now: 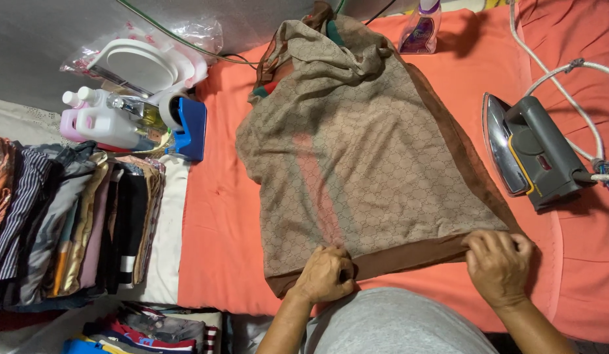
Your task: Iron a patterned brown scarf on a workspace.
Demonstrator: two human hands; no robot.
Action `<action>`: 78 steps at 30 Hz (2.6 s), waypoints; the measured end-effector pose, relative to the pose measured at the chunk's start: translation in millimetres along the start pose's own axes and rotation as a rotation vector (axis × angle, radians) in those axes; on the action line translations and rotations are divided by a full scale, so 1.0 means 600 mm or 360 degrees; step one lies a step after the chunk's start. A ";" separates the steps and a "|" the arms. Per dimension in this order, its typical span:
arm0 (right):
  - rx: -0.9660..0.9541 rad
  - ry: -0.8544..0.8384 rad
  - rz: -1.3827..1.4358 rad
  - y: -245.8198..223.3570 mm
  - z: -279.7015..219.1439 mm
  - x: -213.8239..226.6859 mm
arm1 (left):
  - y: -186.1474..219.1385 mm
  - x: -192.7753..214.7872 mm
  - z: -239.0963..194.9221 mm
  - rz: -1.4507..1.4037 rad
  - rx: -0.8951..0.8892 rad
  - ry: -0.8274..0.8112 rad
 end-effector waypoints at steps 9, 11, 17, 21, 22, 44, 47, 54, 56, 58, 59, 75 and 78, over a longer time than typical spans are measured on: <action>-0.0211 0.0033 -0.0323 0.047 -0.009 0.040 | 0.016 0.015 0.026 0.0138 0.0195 -0.0381; -0.0185 0.0098 -0.0288 0.008 0.029 0.071 | 0.015 0.010 0.039 0.0093 0.0245 -0.0295; -0.0323 -0.0310 0.0701 -0.031 0.105 -0.017 | 0.039 -0.014 0.115 0.0120 -0.0018 0.0398; -0.0217 -0.0186 0.0175 -0.013 0.165 -0.051 | 0.043 -0.047 0.137 0.0291 -0.0202 0.0433; -0.0213 -0.0183 0.0177 -0.005 0.195 -0.032 | 0.035 -0.053 0.139 0.0294 -0.0200 0.0438; -0.0449 -0.0156 -0.0247 0.183 0.262 0.036 | 0.019 -0.057 0.133 0.0145 -0.0162 0.0450; -0.0394 -0.0244 -0.0209 0.069 0.239 0.115 | 0.020 -0.058 0.134 0.0117 -0.0149 0.0468; -0.0108 -0.0621 -0.0290 -0.045 0.148 0.052 | 0.019 -0.057 0.132 0.0023 -0.0064 0.0522; -0.0069 -0.0544 -0.0259 -0.038 0.160 0.025 | 0.015 -0.055 0.136 0.0020 -0.0069 0.0534; -0.0025 -0.0481 -0.0225 -0.033 0.202 0.011 | 0.014 -0.055 0.137 0.0011 -0.0059 0.0541; -0.0070 -0.0531 -0.0334 -0.028 0.235 0.005 | 0.013 -0.055 0.136 0.0010 -0.0068 0.0543; -0.0292 -0.0838 -0.0285 -0.010 0.260 0.011 | 0.032 -0.041 0.130 0.0112 -0.0039 0.0495; -0.0117 -0.0703 -0.0254 -0.010 0.170 0.026 | 0.058 0.013 0.103 0.0061 -0.0009 0.0620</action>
Point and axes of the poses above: each hand's wrist, its own z-axis towards the middle knuckle, its own x-axis out of the back of the hand, y = z × x, the point moved 5 cm from there along z, towards the middle knuckle, and after that the axes turned 6 degrees about y, right-handed, at the moved point
